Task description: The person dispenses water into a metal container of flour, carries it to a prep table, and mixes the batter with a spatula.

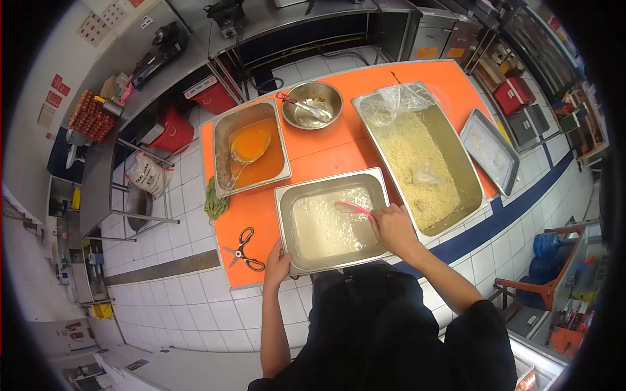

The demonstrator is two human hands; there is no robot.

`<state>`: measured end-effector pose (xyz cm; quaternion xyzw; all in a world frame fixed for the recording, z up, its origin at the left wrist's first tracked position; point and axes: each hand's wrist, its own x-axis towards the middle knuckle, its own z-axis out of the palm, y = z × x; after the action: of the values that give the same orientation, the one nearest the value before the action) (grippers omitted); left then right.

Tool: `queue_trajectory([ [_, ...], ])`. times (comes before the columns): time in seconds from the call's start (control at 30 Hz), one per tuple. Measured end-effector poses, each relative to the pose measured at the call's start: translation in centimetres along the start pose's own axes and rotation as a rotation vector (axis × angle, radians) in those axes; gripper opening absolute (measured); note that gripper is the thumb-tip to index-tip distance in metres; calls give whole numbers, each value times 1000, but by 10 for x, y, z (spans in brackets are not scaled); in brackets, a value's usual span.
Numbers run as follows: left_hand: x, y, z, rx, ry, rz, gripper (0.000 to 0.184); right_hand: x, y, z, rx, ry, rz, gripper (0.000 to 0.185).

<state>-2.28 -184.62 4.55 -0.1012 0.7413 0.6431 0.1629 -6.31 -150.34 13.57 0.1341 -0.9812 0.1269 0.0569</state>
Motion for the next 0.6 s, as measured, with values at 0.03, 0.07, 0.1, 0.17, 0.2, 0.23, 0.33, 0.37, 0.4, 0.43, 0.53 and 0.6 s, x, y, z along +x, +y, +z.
queue_trajectory([
  [0.03, -4, 6, 2, -10, -6, 10, 61, -3, -2, -14, 9, 45, -13, 22],
  [0.07, -9, 12, 1, -58, 21, -52, 59, -5, -4, -21, 20, 91, -26, 21],
  [0.1, -14, 16, -2, -103, 50, -116, 58, -8, -5, -23, 10, 96, -25, 21],
  [0.17, -16, 8, -17, -145, 60, -148, 61, -20, -8, -24, 37, 149, -28, 16],
  [0.2, -19, 3, -27, -182, 77, -190, 64, -32, 1, -15, 30, 151, -17, 16],
  [0.23, -22, -1, -37, -177, 62, -189, 64, -47, 17, 4, -90, 20, 30, 15],
  [0.33, -33, -14, -70, -120, 147, -193, 61, -69, 7, 9, -200, -51, 72, 14],
  [0.37, -38, -20, -83, -155, 167, -170, 59, -74, -1, 3, -189, 13, 38, 15],
  [0.4, -37, -22, -95, -188, 185, -135, 56, -79, -10, -2, -215, -1, 18, 16],
  [0.43, -36, -18, -104, -185, 164, -121, 56, -84, -11, 2, -227, 13, 37, 16],
  [0.53, -43, -17, -131, -228, 234, -224, 50, -98, -19, 11, -210, -7, 106, 15],
  [0.6, -43, -15, -137, -205, 205, -226, 50, -103, -30, 14, -210, -24, 171, 15],
])
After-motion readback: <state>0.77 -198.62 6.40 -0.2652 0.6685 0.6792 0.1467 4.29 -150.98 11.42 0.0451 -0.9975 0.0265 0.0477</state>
